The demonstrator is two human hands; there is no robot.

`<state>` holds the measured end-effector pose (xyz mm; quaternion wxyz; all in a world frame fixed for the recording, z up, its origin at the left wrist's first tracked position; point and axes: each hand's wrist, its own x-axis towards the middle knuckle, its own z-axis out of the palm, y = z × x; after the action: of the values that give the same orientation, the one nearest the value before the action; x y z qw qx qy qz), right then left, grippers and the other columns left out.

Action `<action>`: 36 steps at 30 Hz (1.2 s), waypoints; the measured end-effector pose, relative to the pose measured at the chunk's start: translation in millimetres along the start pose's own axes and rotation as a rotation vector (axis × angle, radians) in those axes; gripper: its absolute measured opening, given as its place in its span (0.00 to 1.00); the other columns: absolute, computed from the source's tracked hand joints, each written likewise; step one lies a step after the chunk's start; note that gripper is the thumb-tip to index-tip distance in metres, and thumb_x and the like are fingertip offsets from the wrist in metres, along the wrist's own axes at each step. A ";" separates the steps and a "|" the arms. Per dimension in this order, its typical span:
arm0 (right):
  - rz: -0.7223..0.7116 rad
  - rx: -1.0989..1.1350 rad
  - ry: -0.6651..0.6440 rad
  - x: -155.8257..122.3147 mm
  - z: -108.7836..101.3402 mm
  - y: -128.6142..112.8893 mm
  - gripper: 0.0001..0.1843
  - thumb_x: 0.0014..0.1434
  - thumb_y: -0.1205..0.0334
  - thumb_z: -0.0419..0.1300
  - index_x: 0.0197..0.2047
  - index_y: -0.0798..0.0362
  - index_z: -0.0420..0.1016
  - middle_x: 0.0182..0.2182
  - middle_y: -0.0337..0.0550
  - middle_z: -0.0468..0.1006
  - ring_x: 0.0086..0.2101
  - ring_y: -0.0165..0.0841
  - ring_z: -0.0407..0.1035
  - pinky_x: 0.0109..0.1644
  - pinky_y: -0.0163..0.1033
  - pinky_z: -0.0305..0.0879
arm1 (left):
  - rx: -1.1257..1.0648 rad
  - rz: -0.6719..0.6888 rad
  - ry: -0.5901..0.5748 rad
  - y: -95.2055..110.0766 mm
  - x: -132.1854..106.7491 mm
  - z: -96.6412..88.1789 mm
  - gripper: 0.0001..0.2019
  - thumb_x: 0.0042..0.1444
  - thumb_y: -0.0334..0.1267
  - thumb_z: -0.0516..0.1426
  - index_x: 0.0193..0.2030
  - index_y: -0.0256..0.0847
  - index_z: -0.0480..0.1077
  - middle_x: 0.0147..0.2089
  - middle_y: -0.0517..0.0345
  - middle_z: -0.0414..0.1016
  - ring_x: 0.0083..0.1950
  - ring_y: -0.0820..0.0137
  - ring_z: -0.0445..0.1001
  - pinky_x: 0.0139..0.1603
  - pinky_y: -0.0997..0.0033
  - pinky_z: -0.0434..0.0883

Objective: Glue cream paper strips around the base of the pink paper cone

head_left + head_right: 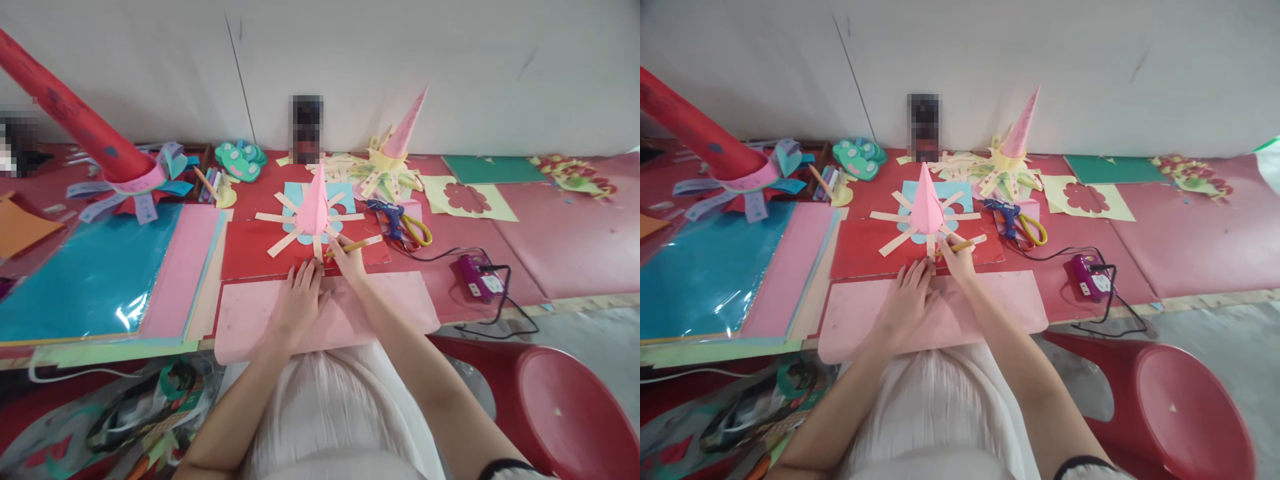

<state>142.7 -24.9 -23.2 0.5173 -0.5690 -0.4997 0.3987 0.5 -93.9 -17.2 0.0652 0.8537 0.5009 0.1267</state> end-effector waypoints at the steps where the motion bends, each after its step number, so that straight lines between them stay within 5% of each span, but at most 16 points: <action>1: -0.024 -0.014 0.005 -1.3 0.3 0.3 0.25 0.54 0.38 0.54 0.20 0.51 0.61 0.16 0.33 0.65 0.18 0.25 0.62 0.24 0.32 0.60 | -0.005 0.002 0.007 -0.3 0.0 0.0 0.22 0.64 0.41 0.48 0.63 0.35 0.61 0.67 0.44 0.60 0.68 0.54 0.57 0.67 0.47 0.54; 7: -0.132 -0.156 0.013 -5.5 4.6 -4.5 0.22 0.57 0.43 0.53 0.21 0.49 0.57 0.16 0.32 0.62 0.20 0.26 0.59 0.27 0.34 0.59 | -0.026 -0.003 0.016 -2.1 -0.5 2.0 0.23 0.64 0.41 0.49 0.63 0.34 0.60 0.66 0.41 0.60 0.67 0.53 0.58 0.67 0.47 0.55; 18: -0.112 -0.225 0.002 -3.5 6.8 0.5 0.19 0.55 0.54 0.51 0.18 0.49 0.49 0.14 0.30 0.53 0.19 0.24 0.51 0.25 0.33 0.52 | -0.007 0.001 -0.015 -2.3 -0.6 -0.4 0.23 0.64 0.40 0.48 0.63 0.33 0.60 0.66 0.41 0.60 0.68 0.54 0.57 0.66 0.47 0.56; 36: -0.130 -0.198 0.028 -2.0 7.3 2.2 0.18 0.52 0.58 0.52 0.18 0.49 0.46 0.14 0.29 0.51 0.19 0.24 0.49 0.24 0.33 0.49 | 0.014 -0.053 0.058 -1.9 -4.1 7.7 0.22 0.63 0.40 0.51 0.63 0.36 0.62 0.65 0.36 0.60 0.65 0.51 0.61 0.64 0.47 0.60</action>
<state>135.7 -25.4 -26.6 0.4901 -0.5892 -0.5652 0.3053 -0.8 -96.4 -25.6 0.0481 0.8363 0.5261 0.1464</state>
